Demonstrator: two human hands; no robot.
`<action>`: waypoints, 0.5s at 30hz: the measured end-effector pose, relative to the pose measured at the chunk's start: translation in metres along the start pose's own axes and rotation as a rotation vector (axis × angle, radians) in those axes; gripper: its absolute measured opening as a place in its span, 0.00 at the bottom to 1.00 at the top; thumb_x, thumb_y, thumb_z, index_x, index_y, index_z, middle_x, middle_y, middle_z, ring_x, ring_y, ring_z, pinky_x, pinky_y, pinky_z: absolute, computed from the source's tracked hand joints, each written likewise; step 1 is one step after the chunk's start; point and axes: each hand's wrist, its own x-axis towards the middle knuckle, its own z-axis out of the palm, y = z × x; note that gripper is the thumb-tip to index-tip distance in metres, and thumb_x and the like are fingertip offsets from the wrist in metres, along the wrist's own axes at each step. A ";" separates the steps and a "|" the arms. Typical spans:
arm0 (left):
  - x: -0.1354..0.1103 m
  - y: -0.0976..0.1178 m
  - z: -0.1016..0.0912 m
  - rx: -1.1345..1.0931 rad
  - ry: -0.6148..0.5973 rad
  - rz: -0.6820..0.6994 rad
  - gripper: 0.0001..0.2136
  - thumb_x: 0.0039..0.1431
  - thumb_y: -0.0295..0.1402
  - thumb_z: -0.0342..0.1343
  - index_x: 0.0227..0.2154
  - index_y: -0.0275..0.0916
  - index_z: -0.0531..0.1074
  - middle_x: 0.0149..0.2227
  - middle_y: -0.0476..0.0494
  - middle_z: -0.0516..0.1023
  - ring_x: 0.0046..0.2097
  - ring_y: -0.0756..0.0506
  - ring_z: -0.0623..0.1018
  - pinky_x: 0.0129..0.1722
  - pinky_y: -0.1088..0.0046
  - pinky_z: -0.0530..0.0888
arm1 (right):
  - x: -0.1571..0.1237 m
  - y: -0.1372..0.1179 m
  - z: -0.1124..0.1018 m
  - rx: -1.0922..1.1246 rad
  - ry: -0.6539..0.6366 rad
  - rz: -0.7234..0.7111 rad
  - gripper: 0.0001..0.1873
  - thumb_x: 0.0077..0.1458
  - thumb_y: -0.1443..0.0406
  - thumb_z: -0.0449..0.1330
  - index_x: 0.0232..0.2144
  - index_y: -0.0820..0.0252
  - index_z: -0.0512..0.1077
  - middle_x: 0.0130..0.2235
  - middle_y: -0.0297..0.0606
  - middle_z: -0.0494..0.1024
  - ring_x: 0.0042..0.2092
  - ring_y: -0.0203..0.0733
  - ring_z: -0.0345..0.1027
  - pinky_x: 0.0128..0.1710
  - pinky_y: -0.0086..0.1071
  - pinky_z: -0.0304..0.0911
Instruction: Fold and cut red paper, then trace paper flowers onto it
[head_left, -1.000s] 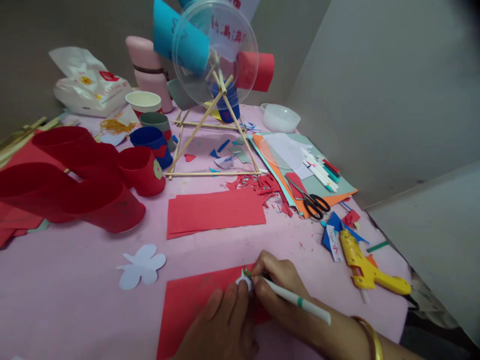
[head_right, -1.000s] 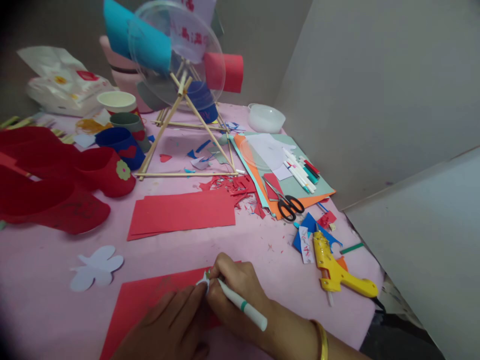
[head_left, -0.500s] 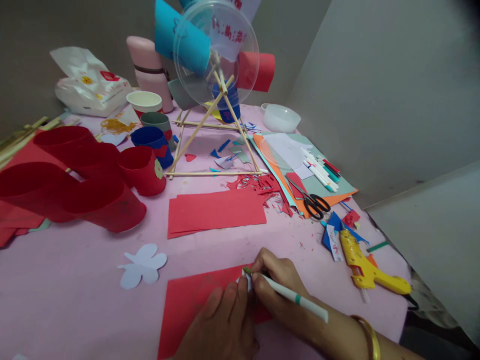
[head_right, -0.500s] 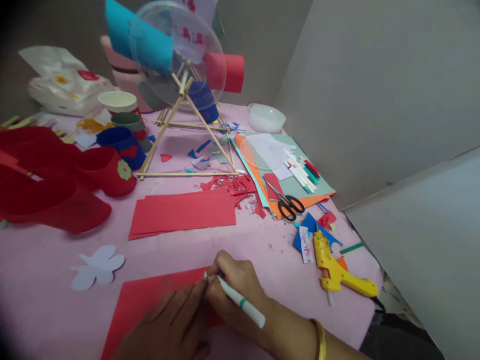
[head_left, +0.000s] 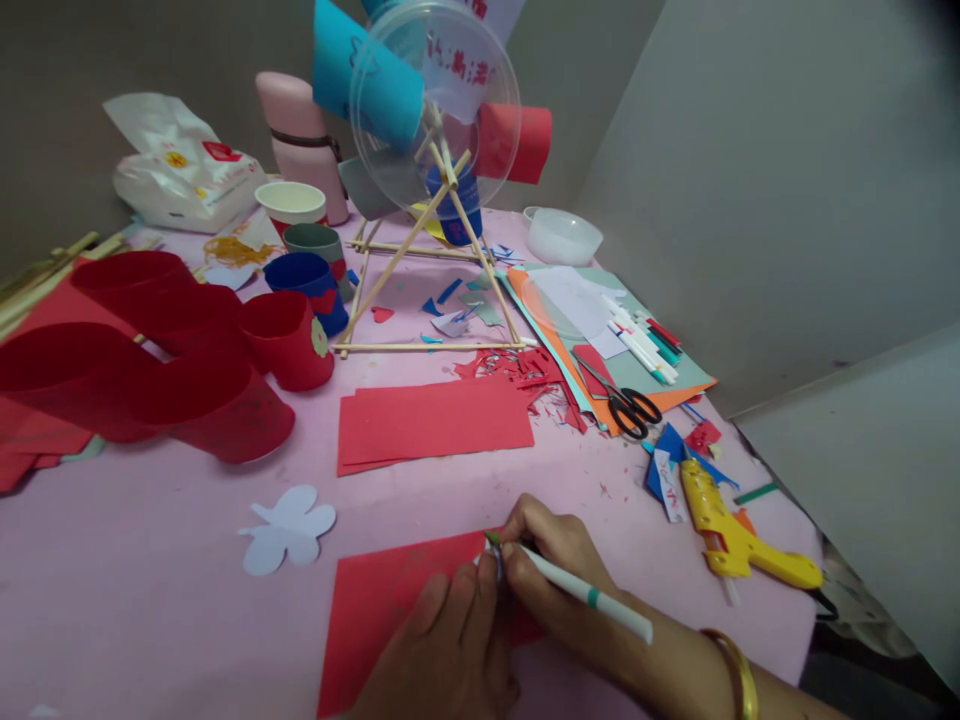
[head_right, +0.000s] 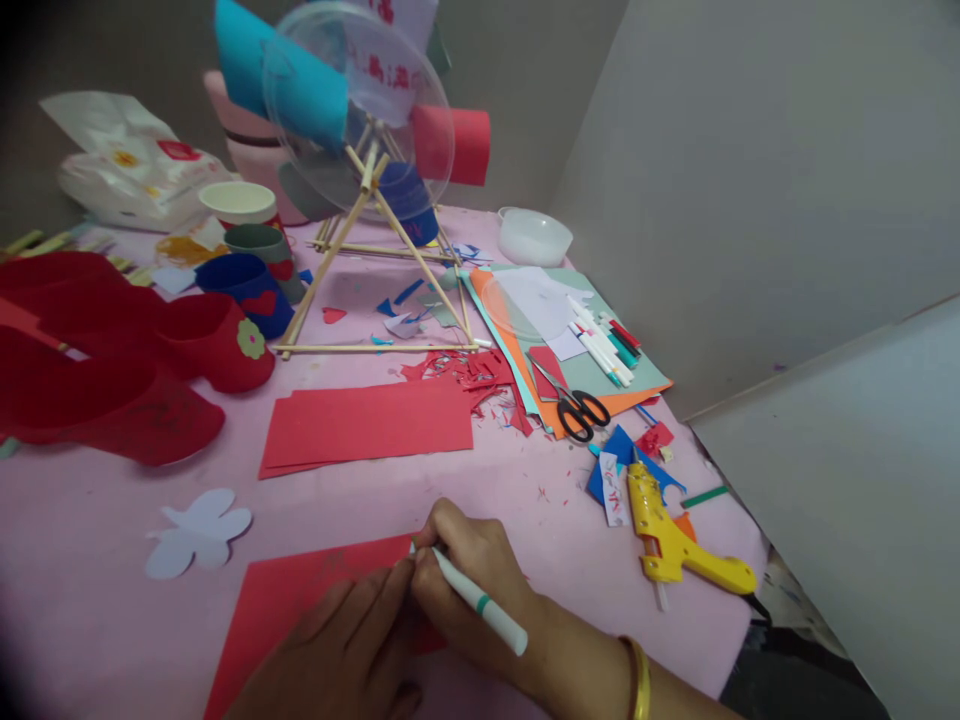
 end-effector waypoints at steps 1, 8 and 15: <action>0.000 0.000 -0.001 0.001 0.009 0.000 0.13 0.63 0.37 0.45 0.35 0.39 0.74 0.40 0.44 0.78 0.46 0.43 0.71 0.47 0.65 0.60 | 0.000 -0.001 0.000 0.008 -0.002 0.002 0.03 0.47 0.68 0.48 0.24 0.56 0.59 0.18 0.26 0.62 0.18 0.32 0.53 0.18 0.25 0.49; 0.003 -0.002 -0.004 0.014 -0.013 0.004 0.14 0.63 0.38 0.45 0.35 0.39 0.75 0.43 0.43 0.78 0.47 0.43 0.70 0.48 0.66 0.60 | -0.001 -0.006 -0.004 0.103 0.032 -0.012 0.04 0.46 0.69 0.48 0.22 0.56 0.57 0.17 0.25 0.61 0.18 0.31 0.53 0.18 0.24 0.49; 0.001 -0.002 -0.001 0.002 -0.014 0.005 0.14 0.63 0.39 0.46 0.37 0.39 0.75 0.43 0.43 0.78 0.47 0.43 0.70 0.48 0.66 0.59 | -0.003 -0.004 -0.003 0.087 0.007 -0.038 0.04 0.46 0.69 0.48 0.23 0.56 0.58 0.18 0.25 0.61 0.18 0.31 0.52 0.18 0.24 0.48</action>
